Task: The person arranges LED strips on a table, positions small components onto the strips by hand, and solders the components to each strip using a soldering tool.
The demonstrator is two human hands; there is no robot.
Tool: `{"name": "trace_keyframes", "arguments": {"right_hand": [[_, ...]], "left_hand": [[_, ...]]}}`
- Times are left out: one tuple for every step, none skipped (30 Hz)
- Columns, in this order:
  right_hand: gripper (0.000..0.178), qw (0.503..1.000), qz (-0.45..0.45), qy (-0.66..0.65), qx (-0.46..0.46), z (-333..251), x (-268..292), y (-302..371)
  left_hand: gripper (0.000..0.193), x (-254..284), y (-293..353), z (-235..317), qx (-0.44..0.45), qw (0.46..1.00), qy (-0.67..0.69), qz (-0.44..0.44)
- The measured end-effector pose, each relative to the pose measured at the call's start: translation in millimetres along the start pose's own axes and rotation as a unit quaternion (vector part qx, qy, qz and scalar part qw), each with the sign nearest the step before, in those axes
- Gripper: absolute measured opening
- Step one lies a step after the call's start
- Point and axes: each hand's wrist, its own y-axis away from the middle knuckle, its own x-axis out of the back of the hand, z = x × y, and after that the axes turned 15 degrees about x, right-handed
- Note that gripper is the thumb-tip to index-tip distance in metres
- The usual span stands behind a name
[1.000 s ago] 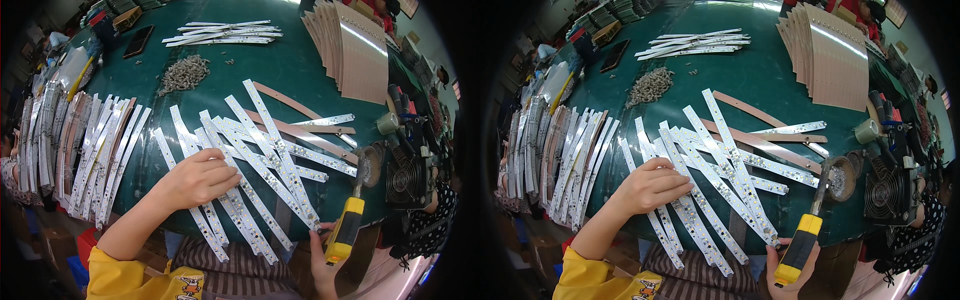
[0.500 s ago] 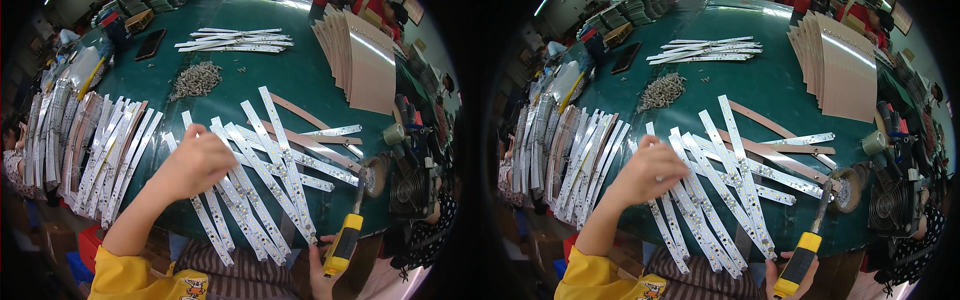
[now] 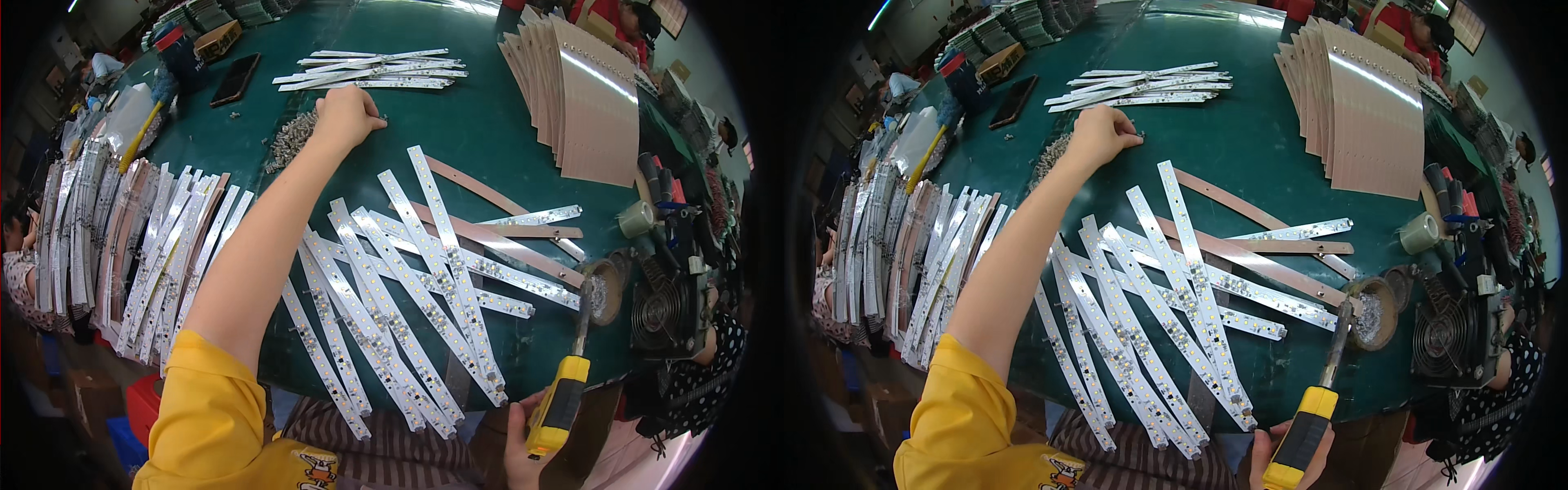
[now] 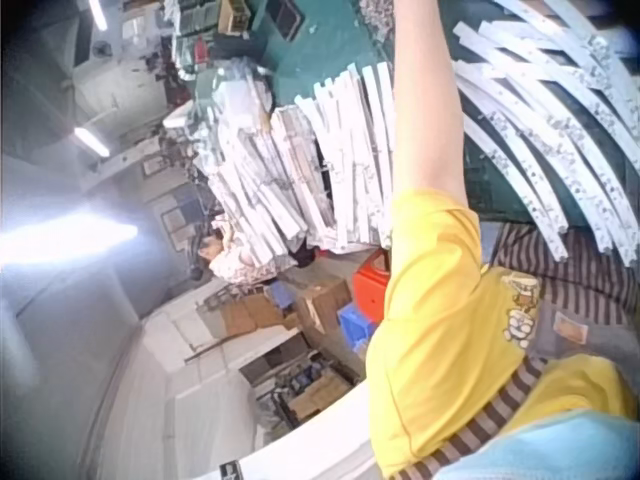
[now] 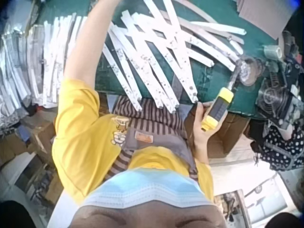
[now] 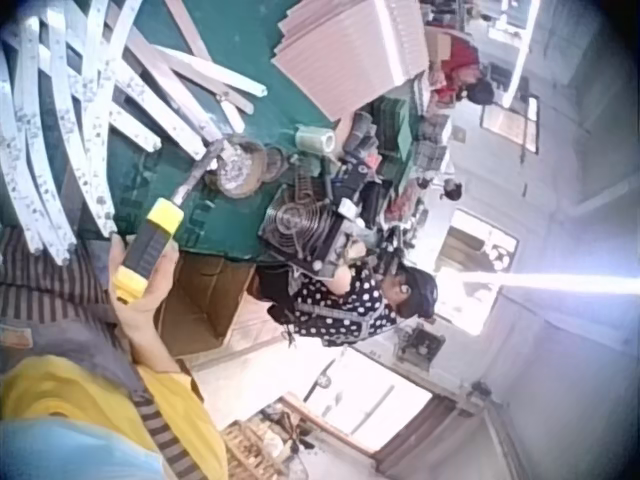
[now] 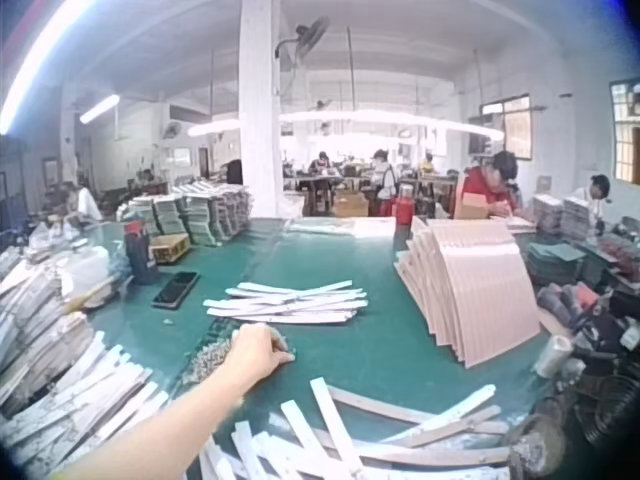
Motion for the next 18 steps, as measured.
{"name": "trace_keyframes", "arguments": {"right_hand": [[0.029,1.0,-0.002,0.0,-0.003,0,2,-2],[0.03,1.0,-0.018,0.012,0.011,2,4,-4],[0.031,0.999,-0.033,0.023,0.026,4,6,-5],[0.031,0.999,-0.035,0.022,0.027,16,8,5],[0.044,0.999,-0.018,-0.037,-0.023,37,10,26],[0.059,0.992,0.001,-0.098,-0.074,50,11,39],[0.059,0.992,-0.001,-0.099,-0.076,47,10,37],[0.059,0.991,-0.013,-0.097,-0.088,40,11,33],[0.058,0.99,-0.023,-0.093,-0.102,36,12,32],[0.058,0.99,-0.021,-0.088,-0.106,37,11,34],[0.057,0.99,-0.015,-0.094,-0.105,37,11,37],[0.056,0.99,-0.005,-0.096,-0.105,38,10,39],[0.056,0.99,-0.004,-0.096,-0.107,35,12,40],[0.055,0.991,-0.022,-0.079,-0.106,34,11,35],[0.054,0.992,-0.038,-0.066,-0.097,29,12,32],[0.054,0.992,-0.037,-0.064,-0.098,25,13,30],[0.053,0.994,-0.054,-0.047,-0.085,20,15,28],[0.053,0.994,-0.074,-0.036,-0.073,21,14,27]], "left_hand": [[0.017,1,-3,2,-0.007,1.0,-0.01,-0.007],[0.017,2,-3,2,-0.005,1.0,-0.012,-0.009],[0.015,6,-3,1,-0.029,0.999,-0.038,-0.007],[0.014,11,-2,-1,-0.052,0.997,-0.064,-0.004],[0.011,15,1,-4,-0.073,0.994,-0.084,0.014],[0.011,20,8,-4,-0.072,0.993,-0.087,0.016],[0.01,24,18,-1,-0.069,0.995,-0.064,0.018],[0.011,31,29,0,-0.065,0.997,-0.041,0.022],[0.012,39,48,7,-0.059,0.998,0.023,0.017],[0.014,45,70,16,-0.055,0.994,0.09,0.008],[0.016,54,95,25,-0.054,0.992,0.117,-0.011],[0.017,57,118,31,-0.055,0.987,0.147,-0.033],[0.017,58,141,31,-0.073,0.978,0.185,-0.068],[0.018,52,159,30,-0.088,0.965,0.222,-0.108],[0.017,54,183,30,-0.063,0.962,0.227,-0.141],[0.017,54,202,31,-0.04,0.956,0.232,-0.176],[0.016,56,216,28,-0.035,0.953,0.223,-0.202],[0.014,54,227,26,-0.025,0.951,0.21,-0.226]]}}
